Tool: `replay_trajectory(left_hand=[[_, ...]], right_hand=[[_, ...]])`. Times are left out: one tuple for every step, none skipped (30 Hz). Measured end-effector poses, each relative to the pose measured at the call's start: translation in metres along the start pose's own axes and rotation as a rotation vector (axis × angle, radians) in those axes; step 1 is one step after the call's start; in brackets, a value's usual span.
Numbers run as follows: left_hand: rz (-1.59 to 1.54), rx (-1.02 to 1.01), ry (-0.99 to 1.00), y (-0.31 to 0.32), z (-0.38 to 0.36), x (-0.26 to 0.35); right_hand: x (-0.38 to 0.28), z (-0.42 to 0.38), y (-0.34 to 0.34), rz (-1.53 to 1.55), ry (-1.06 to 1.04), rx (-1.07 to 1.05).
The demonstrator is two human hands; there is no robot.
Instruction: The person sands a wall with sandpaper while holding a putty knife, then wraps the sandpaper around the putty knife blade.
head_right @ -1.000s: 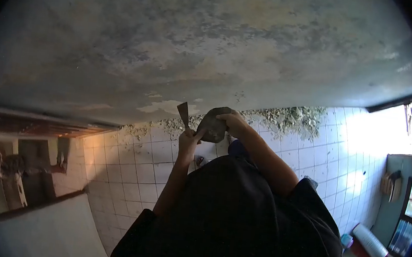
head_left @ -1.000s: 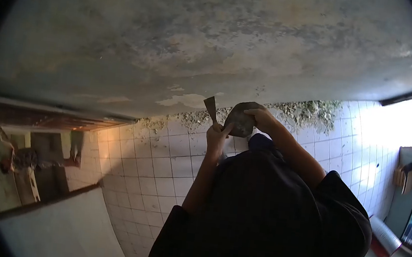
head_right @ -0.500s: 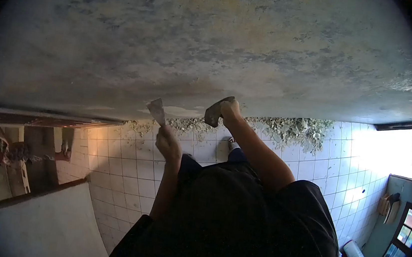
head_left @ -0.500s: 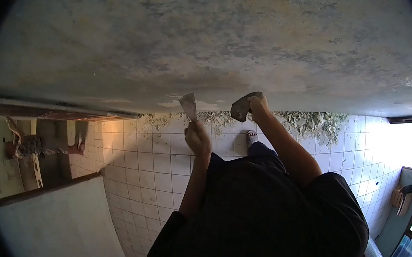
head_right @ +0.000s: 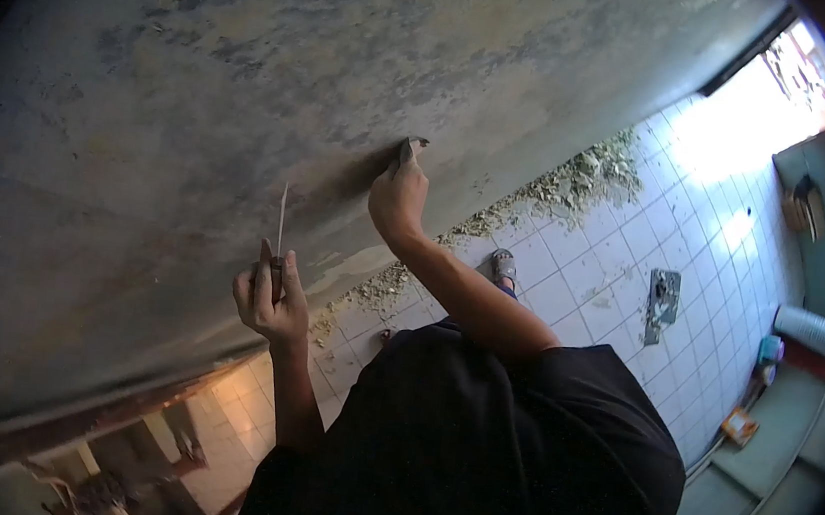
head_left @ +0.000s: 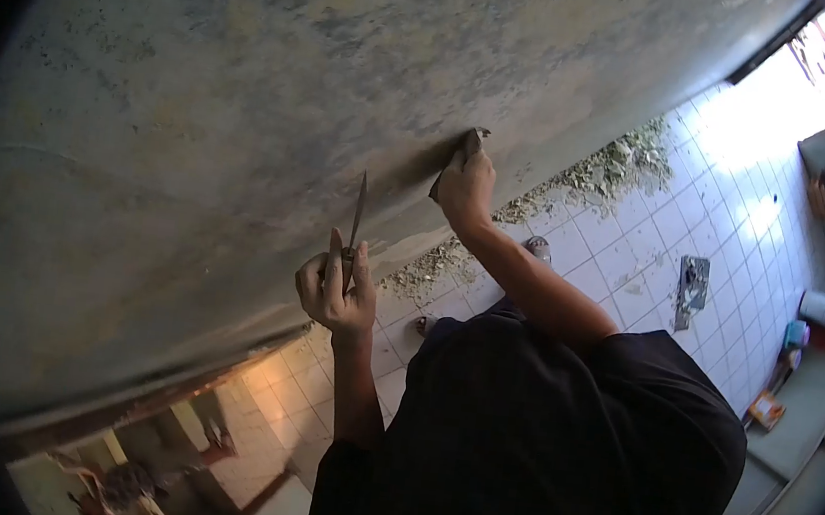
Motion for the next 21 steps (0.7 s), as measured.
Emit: replay_trajectory(left_hand=[[-0.051, -0.013, 0.002, 0.0, -0.001, -0.009], [-0.08, -0.032, 0.027, -0.002, 0.0, -0.016], [-0.11, -0.043, 0.064, -0.003, 0.003, -0.02], [-0.136, -0.05, 0.098, -0.003, 0.007, -0.023], [-0.159, -0.064, 0.121, -0.003, 0.01, -0.027], [-0.183, -0.068, 0.167, -0.001, 0.014, -0.029], [-0.207, -0.077, 0.213, -0.002, 0.017, -0.031], [-0.231, -0.09, 0.239, -0.004, 0.02, -0.033], [-0.172, -0.071, 0.335, -0.005, 0.026, -0.031], [-0.113, -0.043, 0.424, -0.002, 0.031, -0.029], [-0.136, -0.052, 0.441, 0.002, 0.034, -0.03], [-0.076, -0.048, 0.479, 0.004, 0.037, -0.03], [-0.016, -0.047, 0.522, 0.007, 0.038, -0.031], [-0.037, -0.067, 0.546, 0.011, 0.036, -0.035], [-0.012, -0.058, 0.578, 0.016, 0.035, -0.04], [0.012, -0.039, 0.606, 0.022, 0.035, -0.044], [0.059, -0.042, 0.643, 0.025, 0.036, -0.047], [0.038, -0.034, 0.655, 0.028, 0.038, -0.051], [0.072, -0.05, 0.69, 0.029, 0.038, -0.053], [0.11, -0.075, 0.73, 0.03, 0.037, -0.055], [0.13, -0.061, 0.745, 0.032, 0.036, -0.055]], right_hand=[[-0.001, -0.003, 0.003, 0.095, 0.006, 0.007], [0.004, -0.007, 0.007, 0.11, 0.033, 0.037], [0.004, -0.008, 0.01, 0.073, -0.006, 0.106], [0.005, -0.007, 0.01, 0.031, -0.045, 0.172], [0.007, 0.003, 0.009, 0.044, -0.023, 0.196], [0.018, 0.021, 0.008, 0.056, 0.109, 0.173], [0.03, 0.026, 0.008, 0.073, 0.244, 0.146], [0.039, 0.022, 0.01, 0.093, 0.266, 0.17], [0.035, 0.02, 0.013, 0.054, 0.187, 0.182], [0.023, 0.014, 0.014, 0.008, 0.104, 0.193], [0.014, -0.006, 0.018, 0.022, -0.028, 0.26], [0.006, -0.017, 0.02, 0.003, -0.202, 0.404], [0.015, -0.002, 0.017, 0.037, -0.032, 0.329], [0.025, 0.014, 0.013, 0.077, 0.144, 0.249], [0.034, 0.028, 0.008, 0.092, 0.171, 0.265], [0.046, 0.045, 0.006, 0.117, 0.276, 0.17], [0.059, 0.054, 0.007, 0.145, 0.376, 0.074], [0.059, 0.043, 0.013, 0.155, 0.381, 0.097], [0.038, 0.014, 0.022, 0.1, 0.094, 0.294], [0.021, -0.011, 0.028, 0.04, -0.185, 0.479], [0.02, -0.011, 0.025, 0.069, -0.111, 0.436]])
Point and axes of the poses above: each hand's wrist, its own z-axis towards the middle knuckle, its own y-axis out of the palm, x = y × z, the point moved 6 cm from there along z, towards the middle knuckle, and after that the axes turned 15 degrees about y, right-handed, at the moved point
